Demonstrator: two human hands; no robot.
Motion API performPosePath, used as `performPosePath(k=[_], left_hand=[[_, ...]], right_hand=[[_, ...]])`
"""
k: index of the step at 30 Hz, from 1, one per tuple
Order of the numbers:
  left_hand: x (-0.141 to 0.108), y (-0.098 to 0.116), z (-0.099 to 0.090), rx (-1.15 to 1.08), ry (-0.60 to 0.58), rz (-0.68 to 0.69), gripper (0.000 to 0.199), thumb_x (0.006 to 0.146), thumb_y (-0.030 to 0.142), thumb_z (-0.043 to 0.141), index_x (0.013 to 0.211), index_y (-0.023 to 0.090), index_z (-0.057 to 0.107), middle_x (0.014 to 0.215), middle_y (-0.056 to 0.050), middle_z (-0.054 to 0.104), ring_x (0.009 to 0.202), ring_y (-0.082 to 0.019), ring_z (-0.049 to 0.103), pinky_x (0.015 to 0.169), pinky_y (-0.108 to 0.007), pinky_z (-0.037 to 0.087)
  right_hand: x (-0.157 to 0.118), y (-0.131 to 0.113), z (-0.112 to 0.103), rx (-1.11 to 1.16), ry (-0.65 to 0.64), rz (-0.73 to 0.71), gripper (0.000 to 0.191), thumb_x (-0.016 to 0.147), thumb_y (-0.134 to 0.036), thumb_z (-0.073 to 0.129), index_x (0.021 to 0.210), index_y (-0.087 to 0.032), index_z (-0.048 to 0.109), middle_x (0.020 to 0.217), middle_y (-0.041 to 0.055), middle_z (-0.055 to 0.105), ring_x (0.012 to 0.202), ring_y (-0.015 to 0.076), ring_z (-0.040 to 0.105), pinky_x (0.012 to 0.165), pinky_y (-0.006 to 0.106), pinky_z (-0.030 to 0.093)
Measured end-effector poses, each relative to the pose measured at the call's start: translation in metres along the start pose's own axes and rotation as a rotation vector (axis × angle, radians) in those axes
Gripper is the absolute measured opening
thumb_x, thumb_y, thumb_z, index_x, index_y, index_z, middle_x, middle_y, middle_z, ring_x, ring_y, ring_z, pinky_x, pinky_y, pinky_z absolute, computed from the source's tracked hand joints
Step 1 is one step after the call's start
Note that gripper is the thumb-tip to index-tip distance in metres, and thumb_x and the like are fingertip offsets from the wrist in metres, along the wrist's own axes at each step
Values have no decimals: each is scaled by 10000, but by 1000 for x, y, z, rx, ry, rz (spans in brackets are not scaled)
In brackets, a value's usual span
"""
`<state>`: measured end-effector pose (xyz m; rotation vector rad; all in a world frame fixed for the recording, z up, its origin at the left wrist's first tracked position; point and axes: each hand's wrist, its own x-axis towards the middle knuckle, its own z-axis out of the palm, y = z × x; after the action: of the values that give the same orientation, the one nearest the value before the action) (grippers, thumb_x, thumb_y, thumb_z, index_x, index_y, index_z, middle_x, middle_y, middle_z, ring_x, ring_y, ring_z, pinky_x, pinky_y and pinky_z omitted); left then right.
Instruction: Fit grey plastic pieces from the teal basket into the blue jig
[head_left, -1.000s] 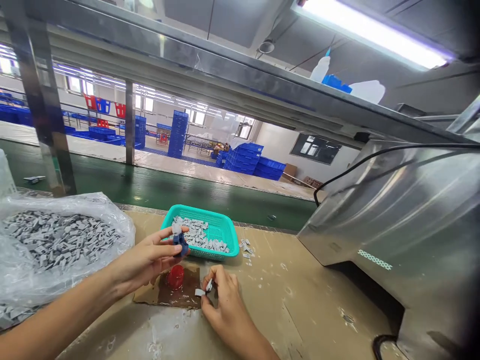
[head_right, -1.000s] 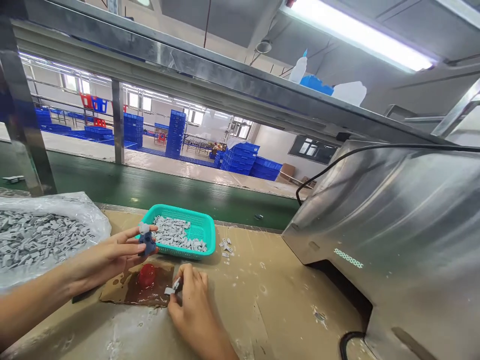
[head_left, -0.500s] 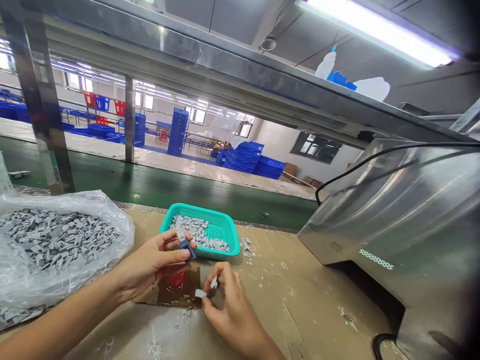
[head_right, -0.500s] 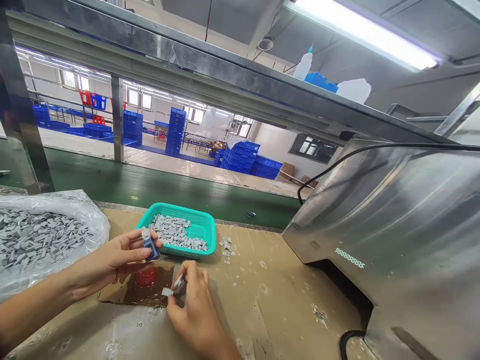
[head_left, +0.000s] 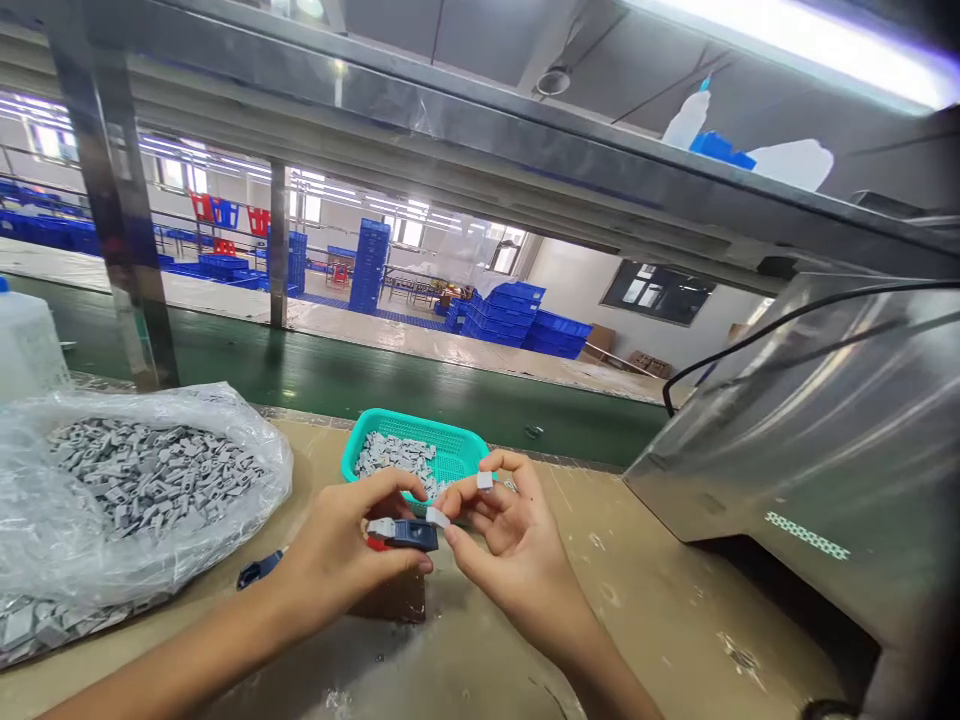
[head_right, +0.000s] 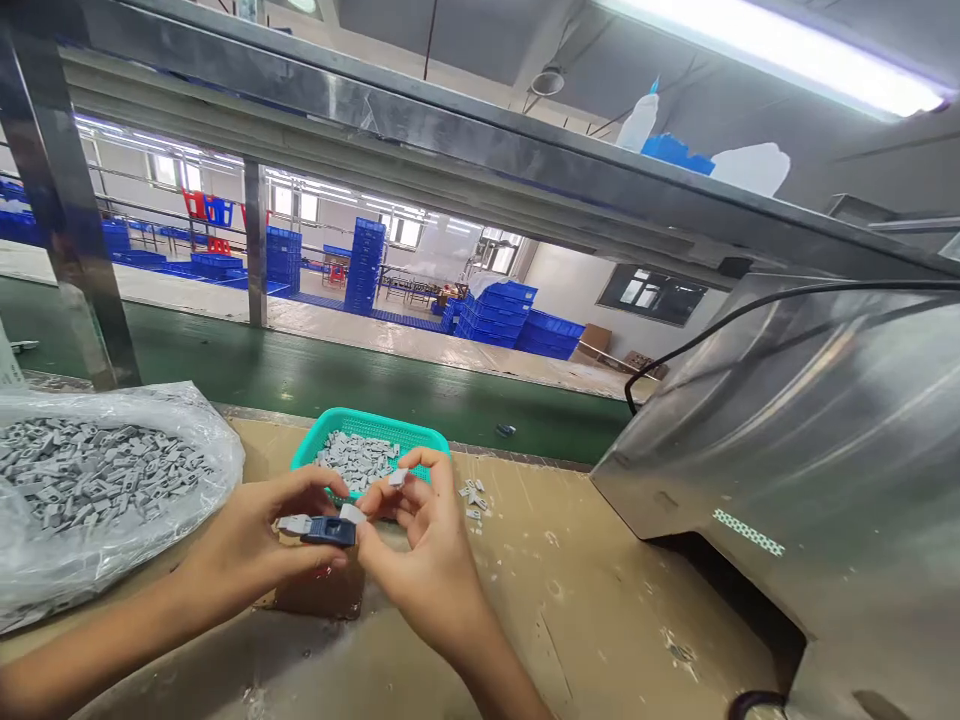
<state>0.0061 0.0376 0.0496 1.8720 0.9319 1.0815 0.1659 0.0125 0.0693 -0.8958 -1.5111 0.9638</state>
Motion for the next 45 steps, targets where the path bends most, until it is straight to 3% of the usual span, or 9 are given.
performPosePath(k=[6,15,24,28,31,34,37,42,45], left_hand=[[-3,1,0,147,7,67,302,645,197,692,925,229,583,690,64,627,651,-116,593,595,-185,427],[-11,0,-1,270,33,446,190,744,192,639,932,195,606,818,2,666,701,-107,605,620,-179,444],[-7,3,0,324,70,473,130,675,165,697,650,145,571,588,34,604,511,-64,545,472,-127,383],[-9,1,1,224,17,346,99,663,233,704,671,176,623,593,28,626,513,-85,547,470,-146,390],[-9,0,6,-34,87,69,262,547,242,780,770,219,645,642,29,643,575,-113,570,498,-158,419],[-9,5,15,-597,137,-295,559,488,236,812,993,243,571,740,20,658,656,-121,608,600,-177,487],[-12,13,26,-1040,87,-552,487,590,233,762,1036,195,572,923,-42,659,778,-128,627,709,-208,514],[-13,21,35,-1121,66,-585,228,766,248,594,965,141,622,965,-106,634,909,-194,611,780,-284,517],[12,15,21,-902,47,-448,276,804,375,485,904,141,594,862,-105,628,820,-189,612,753,-317,518]], right_hand=[[-3,3,2,7,-25,45,395,707,-93,568,934,-264,293,752,-62,540,757,103,547,760,282,468],[-5,-1,0,84,-89,50,508,690,-53,560,1035,-287,271,756,-68,539,742,96,540,738,268,457],[-7,4,-6,175,-175,137,607,673,-72,613,1132,-279,273,905,-9,551,804,125,569,777,324,439],[-10,5,-8,158,-218,214,616,656,-67,629,1145,-274,317,850,-24,560,729,99,559,715,282,441],[-11,5,-6,177,-157,197,630,624,-72,668,1128,-264,341,803,-38,566,699,91,554,698,263,447],[-15,5,0,162,27,-1,600,626,-60,671,1088,-277,356,795,-52,558,779,104,567,768,269,458],[-21,7,9,-66,141,-267,590,674,-26,616,1117,-321,363,851,-51,549,824,112,580,800,273,470],[-20,11,14,-518,244,-560,635,728,-29,584,1223,-329,323,921,-1,555,916,177,548,860,363,445],[-7,13,-2,-573,211,-486,675,715,-100,651,1251,-305,296,1031,38,555,1049,216,491,930,402,392]])
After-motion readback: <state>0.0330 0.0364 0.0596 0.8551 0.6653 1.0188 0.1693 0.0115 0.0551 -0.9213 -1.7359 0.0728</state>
